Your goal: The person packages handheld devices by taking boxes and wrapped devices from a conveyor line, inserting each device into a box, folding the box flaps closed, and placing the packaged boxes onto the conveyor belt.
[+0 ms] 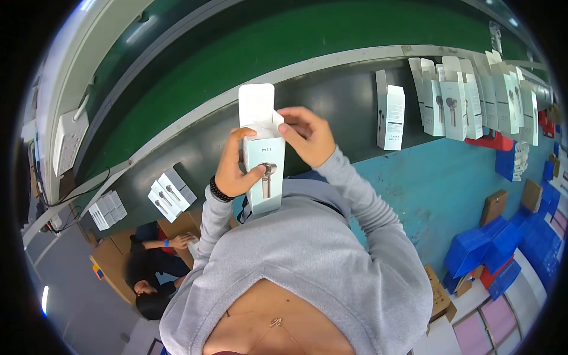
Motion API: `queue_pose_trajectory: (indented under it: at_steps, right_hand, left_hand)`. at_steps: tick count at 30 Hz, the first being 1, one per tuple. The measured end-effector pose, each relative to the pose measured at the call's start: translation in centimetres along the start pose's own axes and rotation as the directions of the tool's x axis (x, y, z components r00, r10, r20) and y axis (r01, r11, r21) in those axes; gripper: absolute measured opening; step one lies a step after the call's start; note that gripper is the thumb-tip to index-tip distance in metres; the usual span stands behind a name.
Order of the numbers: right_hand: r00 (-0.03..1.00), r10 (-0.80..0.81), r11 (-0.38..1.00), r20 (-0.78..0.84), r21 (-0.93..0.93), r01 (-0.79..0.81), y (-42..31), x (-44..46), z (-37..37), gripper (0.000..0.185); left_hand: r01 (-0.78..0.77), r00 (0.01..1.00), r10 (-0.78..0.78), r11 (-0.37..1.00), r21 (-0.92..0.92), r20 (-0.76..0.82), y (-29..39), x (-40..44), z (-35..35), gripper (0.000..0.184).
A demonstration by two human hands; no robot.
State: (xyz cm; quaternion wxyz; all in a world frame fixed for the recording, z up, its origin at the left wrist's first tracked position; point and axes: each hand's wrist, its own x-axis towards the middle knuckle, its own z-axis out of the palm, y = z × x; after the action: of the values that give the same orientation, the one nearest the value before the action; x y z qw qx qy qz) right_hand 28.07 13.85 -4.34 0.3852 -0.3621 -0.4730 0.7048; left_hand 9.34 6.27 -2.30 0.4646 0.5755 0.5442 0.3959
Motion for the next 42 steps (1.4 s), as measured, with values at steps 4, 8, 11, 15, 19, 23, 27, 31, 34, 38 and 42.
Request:
queue_pose_trajectory:
  at_steps: [4,8,11,15,19,23,27,31,34,38,42]
  right_hand:
    - [0.976,-0.148,0.974,0.162,-0.148,0.172,1.1,-1.4,1.2,0.020]
    - [0.984,-0.090,0.965,0.155,-0.231,0.124,2.4,-1.7,1.6,0.019]
    - [0.989,-0.042,0.970,0.144,-0.233,0.075,3.3,-1.7,1.6,0.019]
    - [0.997,-0.080,0.996,-0.014,0.028,0.080,4.8,-1.9,3.2,0.034]
    - [0.981,-0.161,0.987,0.107,-0.001,0.163,3.4,-1.0,3.2,0.036]
    - [0.891,-0.197,0.940,0.409,-0.180,0.291,3.3,0.5,1.4,0.023]
    - [0.933,0.005,0.991,0.360,-0.129,0.045,1.2,0.8,1.8,0.021]
    - [0.928,0.082,0.971,0.363,-0.240,0.008,-0.4,1.7,1.7,0.021]
    - [0.915,0.087,0.965,0.393,-0.262,0.020,-1.3,2.3,1.6,0.021]
    - [0.881,0.124,0.956,0.457,-0.293,0.017,-1.4,2.5,0.9,0.020]
    - [0.877,0.124,0.944,0.464,-0.329,0.041,-1.8,2.7,0.6,0.019]
  left_hand:
    - [0.000,1.000,0.001,0.996,-0.086,0.004,-1.8,-0.8,0.7,0.043]
    - [-0.078,0.986,0.080,0.997,0.022,-0.144,-1.7,-0.5,0.2,0.018]
    - [-0.053,0.978,0.042,0.997,-0.051,-0.204,-1.6,-0.2,-0.2,0.013]
    - [-0.131,0.964,0.106,0.987,-0.089,-0.246,-2.4,-0.5,-0.9,0.007]
    - [-0.209,0.941,0.186,0.976,-0.054,-0.282,-2.3,-1.0,-1.4,0.007]
    - [-0.261,0.916,0.185,0.949,-0.179,-0.356,-3.0,-1.5,-1.1,0.015]
    - [-0.141,0.911,0.005,0.944,-0.299,-0.413,-1.6,-1.6,-0.1,0.019]
    - [-0.020,0.925,-0.083,0.965,-0.263,-0.372,0.1,-1.1,-0.4,0.018]
    - [-0.056,0.941,-0.019,0.976,-0.211,-0.338,0.2,-0.8,-0.8,0.020]
    - [-0.081,0.949,0.038,0.989,-0.127,-0.314,-0.3,-0.7,-0.7,0.019]
    - [-0.052,0.948,-0.002,0.985,-0.162,-0.317,-0.4,-0.6,-0.4,0.016]
